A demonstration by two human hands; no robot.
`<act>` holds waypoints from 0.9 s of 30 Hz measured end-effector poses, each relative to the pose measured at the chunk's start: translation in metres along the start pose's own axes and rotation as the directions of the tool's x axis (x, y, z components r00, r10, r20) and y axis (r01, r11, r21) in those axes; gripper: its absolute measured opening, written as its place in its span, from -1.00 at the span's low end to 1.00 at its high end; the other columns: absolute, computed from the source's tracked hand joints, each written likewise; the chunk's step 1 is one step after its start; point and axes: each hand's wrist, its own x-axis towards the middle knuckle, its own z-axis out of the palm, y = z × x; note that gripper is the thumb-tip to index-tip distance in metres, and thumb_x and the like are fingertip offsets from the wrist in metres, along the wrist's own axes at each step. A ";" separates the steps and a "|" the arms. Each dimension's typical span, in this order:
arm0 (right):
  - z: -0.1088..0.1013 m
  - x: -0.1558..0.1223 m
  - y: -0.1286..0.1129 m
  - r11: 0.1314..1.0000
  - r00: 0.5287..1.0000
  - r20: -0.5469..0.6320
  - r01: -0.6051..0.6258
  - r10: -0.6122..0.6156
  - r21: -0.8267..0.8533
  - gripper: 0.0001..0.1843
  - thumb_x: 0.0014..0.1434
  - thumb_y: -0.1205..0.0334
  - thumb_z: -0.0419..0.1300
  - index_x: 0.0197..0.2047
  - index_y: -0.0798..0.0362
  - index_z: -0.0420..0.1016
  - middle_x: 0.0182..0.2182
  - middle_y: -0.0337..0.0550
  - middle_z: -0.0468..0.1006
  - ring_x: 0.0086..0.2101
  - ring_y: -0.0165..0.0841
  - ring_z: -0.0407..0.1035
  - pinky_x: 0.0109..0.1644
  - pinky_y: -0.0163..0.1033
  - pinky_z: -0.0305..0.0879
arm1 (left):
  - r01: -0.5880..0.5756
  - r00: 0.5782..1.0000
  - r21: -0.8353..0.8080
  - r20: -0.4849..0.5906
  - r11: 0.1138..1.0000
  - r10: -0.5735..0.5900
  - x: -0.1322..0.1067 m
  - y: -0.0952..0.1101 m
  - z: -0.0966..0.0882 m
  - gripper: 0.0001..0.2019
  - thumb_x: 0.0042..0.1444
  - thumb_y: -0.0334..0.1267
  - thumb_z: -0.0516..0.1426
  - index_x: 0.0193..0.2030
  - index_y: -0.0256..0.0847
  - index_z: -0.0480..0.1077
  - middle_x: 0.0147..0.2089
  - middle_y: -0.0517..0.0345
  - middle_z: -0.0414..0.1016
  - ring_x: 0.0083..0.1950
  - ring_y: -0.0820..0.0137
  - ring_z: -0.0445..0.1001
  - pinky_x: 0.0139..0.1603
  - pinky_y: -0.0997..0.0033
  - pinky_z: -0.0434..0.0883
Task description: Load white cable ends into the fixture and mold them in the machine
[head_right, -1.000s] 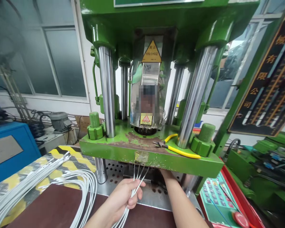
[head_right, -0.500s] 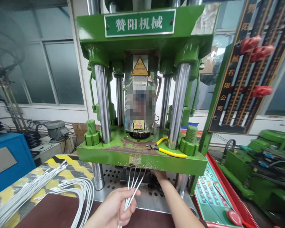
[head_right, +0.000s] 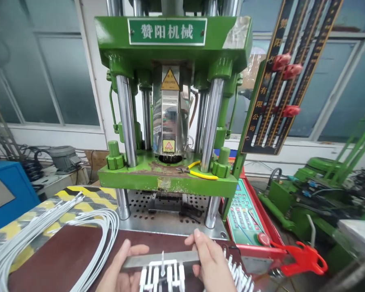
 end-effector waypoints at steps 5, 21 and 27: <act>-0.019 -0.032 -0.011 0.809 0.909 0.250 0.412 -0.333 -0.420 -0.66 0.21 -0.01 -0.06 -0.21 -0.01 0.44 -0.38 -0.15 0.45 -0.33 -0.32 0.38 -0.27 -0.28 0.36 | -0.129 0.981 0.169 -0.120 0.977 0.151 -0.010 0.008 0.009 -0.56 -0.03 0.14 0.13 -0.51 -0.28 0.40 -0.82 0.36 0.03 -0.72 0.58 -0.03 -0.65 0.57 -0.04; -0.023 -0.045 -0.011 -0.087 0.489 0.580 0.711 -0.652 -0.698 -0.34 -0.12 0.45 -0.03 0.13 0.25 0.16 -0.24 -0.03 0.59 -0.24 -0.22 0.49 -0.10 -0.13 0.46 | -0.323 0.931 0.580 0.056 0.748 0.360 -0.021 0.016 0.018 -0.55 0.13 0.10 -0.02 -0.51 -0.24 0.37 -0.75 0.34 0.05 -0.65 0.49 0.13 -0.52 0.48 0.14; -0.023 -0.052 -0.031 -0.068 0.543 0.590 0.699 -0.598 -0.712 -0.23 -0.12 0.29 0.10 0.21 0.15 0.05 0.00 0.02 0.45 -0.06 -0.11 0.38 -0.04 0.02 0.41 | -0.285 0.944 0.591 0.035 0.755 0.329 -0.020 0.014 0.025 -0.55 0.11 0.12 -0.02 -0.53 -0.22 0.35 -0.75 0.33 0.06 -0.65 0.46 0.15 -0.53 0.48 0.17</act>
